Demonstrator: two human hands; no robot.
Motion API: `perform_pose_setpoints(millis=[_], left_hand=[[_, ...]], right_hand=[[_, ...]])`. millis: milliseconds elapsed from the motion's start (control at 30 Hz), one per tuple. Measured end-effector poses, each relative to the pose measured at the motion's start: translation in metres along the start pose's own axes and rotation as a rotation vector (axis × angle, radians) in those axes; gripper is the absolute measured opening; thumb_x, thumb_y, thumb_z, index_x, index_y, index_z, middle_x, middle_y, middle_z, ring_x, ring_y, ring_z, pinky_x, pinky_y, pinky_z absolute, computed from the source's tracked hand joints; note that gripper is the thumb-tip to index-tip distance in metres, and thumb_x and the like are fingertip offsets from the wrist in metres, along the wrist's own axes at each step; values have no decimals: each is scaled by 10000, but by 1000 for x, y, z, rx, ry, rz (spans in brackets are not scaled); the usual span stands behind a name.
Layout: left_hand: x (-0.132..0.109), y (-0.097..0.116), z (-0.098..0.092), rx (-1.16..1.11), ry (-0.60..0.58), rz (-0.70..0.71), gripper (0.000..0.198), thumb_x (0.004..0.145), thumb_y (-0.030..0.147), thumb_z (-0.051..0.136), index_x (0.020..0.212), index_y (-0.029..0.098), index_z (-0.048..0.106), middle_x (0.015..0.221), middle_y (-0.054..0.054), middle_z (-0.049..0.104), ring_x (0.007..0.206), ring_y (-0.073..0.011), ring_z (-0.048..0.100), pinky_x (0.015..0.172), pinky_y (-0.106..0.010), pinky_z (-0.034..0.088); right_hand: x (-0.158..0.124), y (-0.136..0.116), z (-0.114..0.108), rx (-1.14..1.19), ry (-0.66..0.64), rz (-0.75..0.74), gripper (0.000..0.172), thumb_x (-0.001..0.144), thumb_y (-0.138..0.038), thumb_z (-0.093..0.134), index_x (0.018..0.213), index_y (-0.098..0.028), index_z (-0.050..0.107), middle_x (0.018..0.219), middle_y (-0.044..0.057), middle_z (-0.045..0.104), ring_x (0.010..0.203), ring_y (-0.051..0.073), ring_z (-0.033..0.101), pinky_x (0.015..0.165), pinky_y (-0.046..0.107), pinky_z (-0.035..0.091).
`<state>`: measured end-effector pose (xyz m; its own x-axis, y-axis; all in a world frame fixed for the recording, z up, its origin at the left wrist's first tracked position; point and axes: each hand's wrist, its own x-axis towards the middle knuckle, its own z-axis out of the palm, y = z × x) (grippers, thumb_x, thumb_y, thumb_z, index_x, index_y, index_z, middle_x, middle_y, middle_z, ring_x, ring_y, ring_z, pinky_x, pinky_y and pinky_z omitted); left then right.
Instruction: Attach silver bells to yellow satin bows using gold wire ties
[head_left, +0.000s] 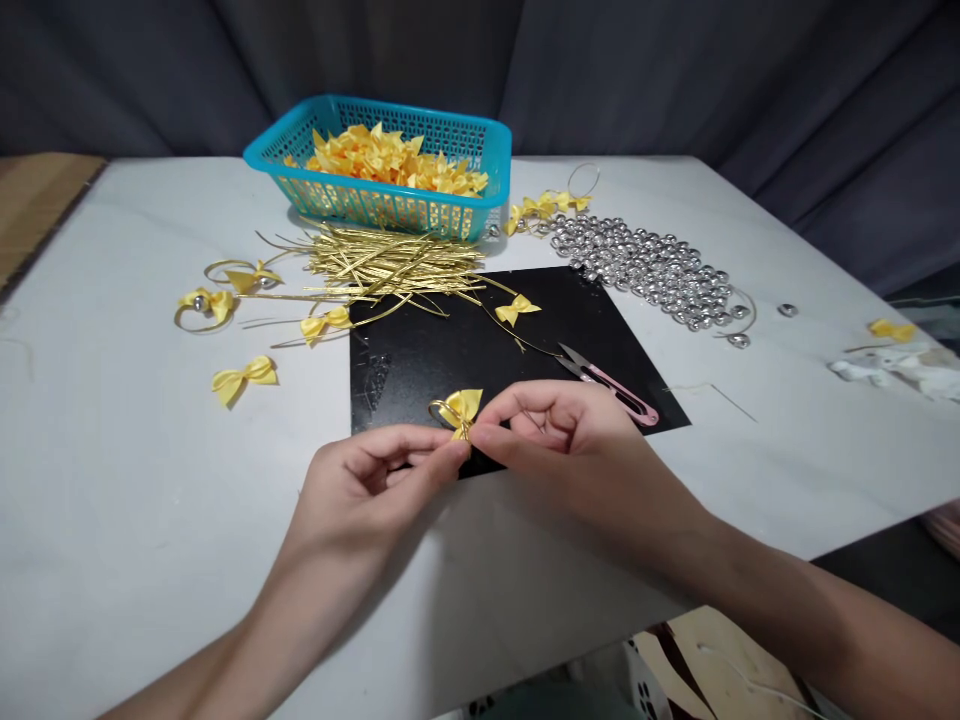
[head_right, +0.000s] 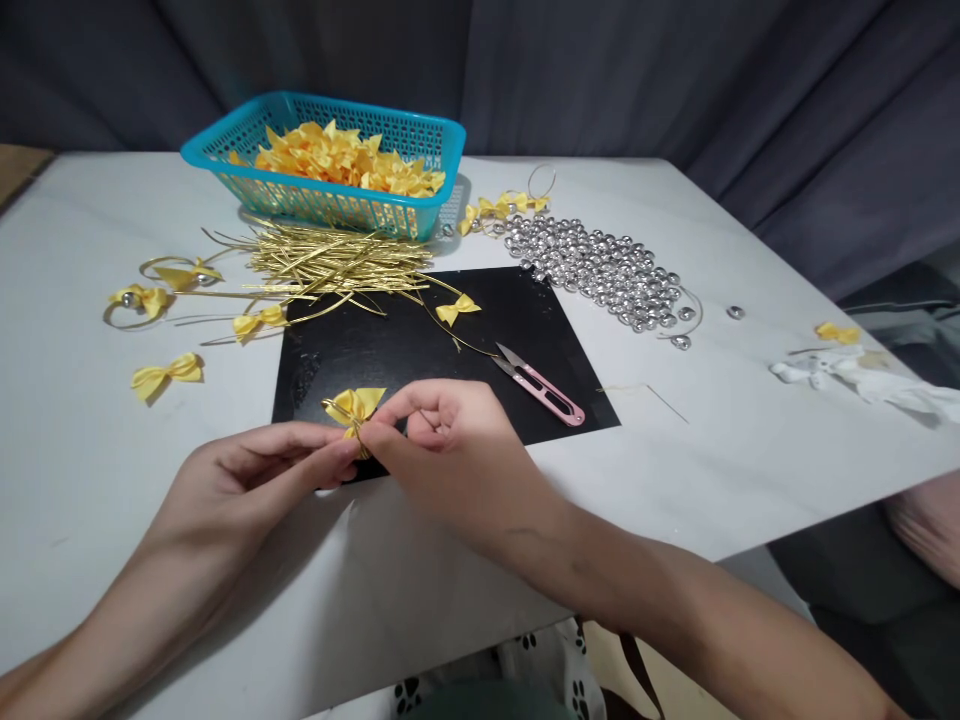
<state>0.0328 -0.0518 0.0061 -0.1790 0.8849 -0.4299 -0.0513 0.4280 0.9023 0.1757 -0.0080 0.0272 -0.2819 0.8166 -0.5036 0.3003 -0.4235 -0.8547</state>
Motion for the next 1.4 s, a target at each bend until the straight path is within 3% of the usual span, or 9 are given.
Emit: perform_pose_setpoints(millis=[233,467,567,633,733,900,1000,1233,1400], left_hand=[[3,-5,-1,-32,-9,15,108,570,227,761,569,179,665,563,29,638,507,-84,528,460,-157,381],[7,-2,-8,-53,-184,92,67,708,219,652,653,187,633,633,48,604,636,-82,541,599,-153,405],[10,0,-14,-91,-285,67,138,762,206,556,629,193,588,600,43,606,619,-90,532,593,-174,391],[11,2,-17,-79,-354,26,165,762,201,519,603,192,560,501,48,560,523,-86,475,518,-185,344],[13,3,-18,-36,-408,-16,170,751,222,513,585,185,521,428,69,442,441,-72,343,446,-200,240],[15,1,-18,-41,-308,58,114,772,291,579,739,194,528,505,80,445,491,-72,360,480,-194,272],[16,-1,-17,-10,-189,158,281,704,298,695,907,231,513,617,81,506,548,-83,444,514,-197,335],[15,-2,-14,258,-116,217,177,733,354,632,713,178,644,620,8,547,573,-119,472,494,-239,333],[17,-3,-14,379,-125,369,164,825,337,541,787,197,619,628,30,516,537,-108,443,476,-233,332]], right_hand=[[0,4,-1,60,-53,23,144,686,-213,692,615,-143,588,378,-106,287,354,18,204,316,129,149],[7,4,-7,126,-76,-52,294,608,-235,794,599,-146,515,409,-107,329,380,8,206,348,132,122],[9,6,-12,220,-69,-146,268,695,-347,744,735,-164,553,430,-115,311,380,15,186,358,143,125],[9,7,-15,205,-152,-137,254,761,-398,681,811,-163,598,450,-108,303,386,23,198,363,150,140],[7,6,-15,96,-328,-18,197,774,-328,678,742,-143,617,486,-85,362,407,24,265,380,150,188],[5,3,-9,71,-262,-5,228,786,-245,650,620,-142,534,483,-85,352,428,30,248,399,169,174],[6,4,-9,0,-192,-58,313,806,-267,614,559,-147,464,473,-85,303,442,41,211,403,198,137],[7,5,-9,-85,-200,-69,290,801,-355,596,610,-150,521,479,-84,287,445,50,196,419,222,131],[10,8,-7,-66,-130,-59,233,778,-377,597,690,-163,569,536,-63,363,464,58,262,444,212,181]])
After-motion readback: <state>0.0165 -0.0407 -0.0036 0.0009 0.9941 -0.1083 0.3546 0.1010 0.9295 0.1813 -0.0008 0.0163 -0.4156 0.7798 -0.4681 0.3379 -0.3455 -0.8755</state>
